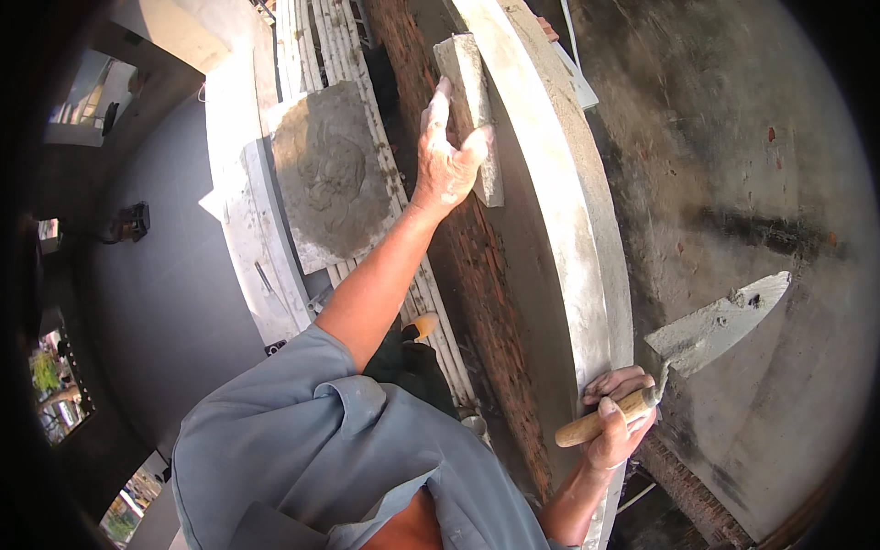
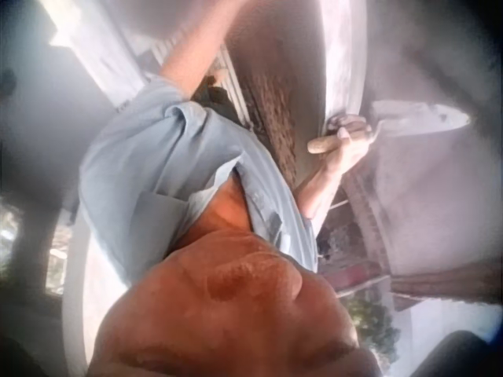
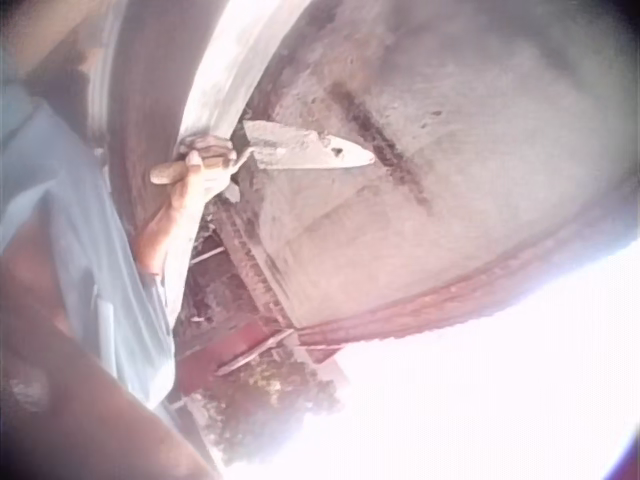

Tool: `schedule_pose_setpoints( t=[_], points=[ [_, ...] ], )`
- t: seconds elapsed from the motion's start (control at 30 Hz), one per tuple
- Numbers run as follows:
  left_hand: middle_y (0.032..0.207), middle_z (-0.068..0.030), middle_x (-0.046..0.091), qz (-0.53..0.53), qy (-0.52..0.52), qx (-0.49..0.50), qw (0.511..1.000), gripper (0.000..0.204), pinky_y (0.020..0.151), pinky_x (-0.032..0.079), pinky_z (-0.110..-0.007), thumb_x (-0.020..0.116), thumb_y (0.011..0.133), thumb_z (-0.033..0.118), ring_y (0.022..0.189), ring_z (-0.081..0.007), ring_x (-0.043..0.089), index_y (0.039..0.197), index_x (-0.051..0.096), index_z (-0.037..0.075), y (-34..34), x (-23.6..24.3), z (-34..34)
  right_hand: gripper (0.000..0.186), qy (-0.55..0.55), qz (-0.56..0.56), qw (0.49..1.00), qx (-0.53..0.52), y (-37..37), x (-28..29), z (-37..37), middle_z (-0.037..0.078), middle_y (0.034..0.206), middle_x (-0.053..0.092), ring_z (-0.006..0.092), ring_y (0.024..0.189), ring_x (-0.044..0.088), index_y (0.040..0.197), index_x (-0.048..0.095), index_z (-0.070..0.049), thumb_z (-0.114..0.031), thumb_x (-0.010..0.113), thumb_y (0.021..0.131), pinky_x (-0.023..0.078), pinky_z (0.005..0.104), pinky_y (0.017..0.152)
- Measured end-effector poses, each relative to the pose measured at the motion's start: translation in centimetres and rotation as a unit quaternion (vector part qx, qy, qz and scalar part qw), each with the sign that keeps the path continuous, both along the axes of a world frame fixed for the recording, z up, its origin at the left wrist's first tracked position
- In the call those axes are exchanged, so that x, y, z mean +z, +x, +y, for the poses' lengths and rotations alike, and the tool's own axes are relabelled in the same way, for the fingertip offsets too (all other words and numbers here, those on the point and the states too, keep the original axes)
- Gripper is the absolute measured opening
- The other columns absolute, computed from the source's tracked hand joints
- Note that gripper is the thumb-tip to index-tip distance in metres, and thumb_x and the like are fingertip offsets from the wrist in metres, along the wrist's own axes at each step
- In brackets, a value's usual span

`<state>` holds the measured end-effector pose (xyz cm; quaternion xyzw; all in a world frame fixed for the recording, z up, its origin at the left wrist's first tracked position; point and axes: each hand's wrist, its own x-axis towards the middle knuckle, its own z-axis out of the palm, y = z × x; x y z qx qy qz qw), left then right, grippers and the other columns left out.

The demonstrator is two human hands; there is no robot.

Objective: The person applies cement to a curved brick wall using a trowel and a rectangular float. They scoop cement from a board, spread it along the wall, and smooth the surface repeatedly. The person stands on bamboo scaffolding while working.

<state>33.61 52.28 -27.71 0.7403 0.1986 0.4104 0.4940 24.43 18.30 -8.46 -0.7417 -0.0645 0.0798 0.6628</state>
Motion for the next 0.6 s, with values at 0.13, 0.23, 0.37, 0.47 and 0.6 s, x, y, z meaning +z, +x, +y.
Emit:
schedule_pose_setpoints(
  t=[0.13, 0.23, 0.37, 0.47, 0.6],
  points=[
    [0.143, -0.0293, 0.059, 0.050, -0.305, -0.063, 0.949, 0.093, 0.109, 0.049, -0.037, 0.070, 0.093, 0.030, 0.124, -0.0282, 0.063, 0.162, 0.023, -0.012, -0.7, -0.9, 0.3, 0.030, 0.010, 0.007, 1.000, 0.002, 0.0, -0.1, -0.3, 0.012, 0.086, 0.054, 0.0197, 0.069, 0.057, 0.082, 0.049, -0.005, -0.020, 0.074, 0.077, 0.051, 0.0332, 0.063],
    [0.141, -0.0269, 0.059, 0.039, -0.420, -0.102, 0.901, 0.095, 0.108, 0.050, -0.035, 0.072, 0.093, 0.023, 0.128, -0.0258, 0.062, 0.164, 0.019, -0.010, -1.4, 0.7, -1.2, 0.030, 0.017, 0.008, 1.000, 0.006, -0.1, 0.0, -0.3, 0.012, 0.086, 0.054, 0.0200, 0.069, 0.057, 0.081, 0.049, -0.005, -0.020, 0.074, 0.077, 0.052, 0.0341, 0.065],
    [0.149, -0.0319, 0.048, -0.058, -0.054, -0.030, 0.996, 0.103, 0.114, 0.044, -0.045, 0.079, 0.087, 0.046, 0.137, -0.0351, 0.052, 0.161, 0.031, -0.008, 2.5, 2.6, 4.0, 0.030, 0.016, 0.013, 1.000, 0.004, 0.0, 0.0, -0.2, 0.012, 0.086, 0.054, 0.0202, 0.069, 0.057, 0.081, 0.049, -0.005, -0.020, 0.074, 0.077, 0.052, 0.0338, 0.064],
    [0.151, -0.0321, 0.052, -0.061, -0.344, -0.058, 0.935, 0.102, 0.116, 0.042, -0.040, 0.076, 0.088, 0.040, 0.136, -0.0345, 0.056, 0.162, 0.027, -0.011, 2.6, 2.3, 5.3, 0.031, 0.009, 0.011, 1.000, -0.004, 0.0, 0.0, -0.2, 0.012, 0.086, 0.054, 0.0202, 0.069, 0.057, 0.081, 0.049, -0.005, -0.020, 0.075, 0.077, 0.052, 0.0330, 0.063],
    [0.143, -0.0304, 0.059, 0.049, -0.430, -0.081, 0.898, 0.094, 0.113, 0.046, -0.038, 0.067, 0.094, 0.027, 0.132, -0.0312, 0.062, 0.165, 0.017, -0.010, 1.6, 2.6, 4.0, 0.031, 0.012, 0.014, 1.000, -0.004, 0.0, -0.1, -0.4, 0.012, 0.086, 0.053, 0.0202, 0.068, 0.057, 0.081, 0.049, -0.005, -0.021, 0.075, 0.076, 0.052, 0.0329, 0.063]
  ],
)
